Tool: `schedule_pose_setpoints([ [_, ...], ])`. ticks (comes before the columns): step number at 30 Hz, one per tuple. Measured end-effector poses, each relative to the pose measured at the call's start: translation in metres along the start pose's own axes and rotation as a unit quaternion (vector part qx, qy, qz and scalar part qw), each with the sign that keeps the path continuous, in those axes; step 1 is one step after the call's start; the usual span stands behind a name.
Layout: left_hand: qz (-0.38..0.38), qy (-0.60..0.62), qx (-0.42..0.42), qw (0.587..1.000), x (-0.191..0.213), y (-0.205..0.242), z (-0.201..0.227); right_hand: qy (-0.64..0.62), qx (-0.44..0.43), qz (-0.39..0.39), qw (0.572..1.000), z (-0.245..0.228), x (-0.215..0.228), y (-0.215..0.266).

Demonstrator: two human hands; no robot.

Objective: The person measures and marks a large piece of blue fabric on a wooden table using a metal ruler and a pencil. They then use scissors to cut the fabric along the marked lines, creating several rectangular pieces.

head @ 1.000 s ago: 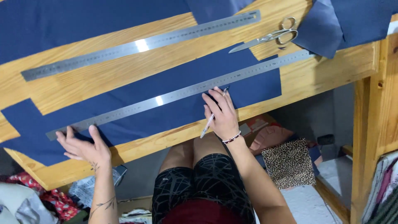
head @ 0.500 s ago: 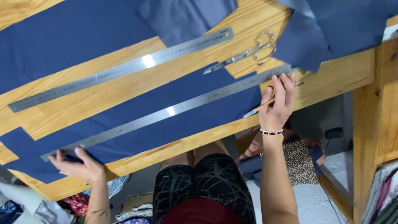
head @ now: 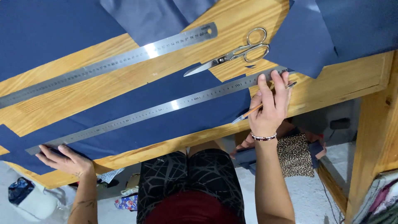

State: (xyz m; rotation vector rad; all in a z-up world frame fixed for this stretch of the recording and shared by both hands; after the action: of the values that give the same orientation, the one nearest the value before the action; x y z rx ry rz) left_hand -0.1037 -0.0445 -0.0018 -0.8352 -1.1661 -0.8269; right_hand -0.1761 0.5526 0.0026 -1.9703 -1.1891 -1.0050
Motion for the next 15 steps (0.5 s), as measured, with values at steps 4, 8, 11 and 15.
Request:
schedule_pose_setpoints([
  [4,-0.005,-0.038,-0.016,0.999,-0.004,0.002,-0.015,0.019,-0.002,0.004,1.0,-0.002,0.001,0.001],
  [8,-0.002,-0.031,-0.04,0.999,-0.002,-0.001,-0.003,0.038,-0.035,-0.013,0.999,-0.002,-0.001,0.0],
  [11,0.001,-0.032,-0.042,0.999,-0.004,-0.002,-0.004,0.041,-0.033,-0.017,0.998,-0.001,-0.001,0.0],
  [15,-0.007,-0.012,-0.034,0.999,0.0,-0.003,0.003,0.025,-0.023,-0.011,0.999,-0.004,0.0,-0.002],
])
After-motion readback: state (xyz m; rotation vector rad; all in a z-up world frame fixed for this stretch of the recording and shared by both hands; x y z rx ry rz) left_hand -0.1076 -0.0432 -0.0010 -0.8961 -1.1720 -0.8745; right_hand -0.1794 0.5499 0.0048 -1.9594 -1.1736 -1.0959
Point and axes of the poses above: each hand's wrist, its own y-axis away from the middle knuckle, its own x-axis out of the back of the hand, z = x × y, the point moved 4 cm from there along -y, towards the middle knuckle, and after that the axes turned 11 degrees about -x, right-handed, at the moved point
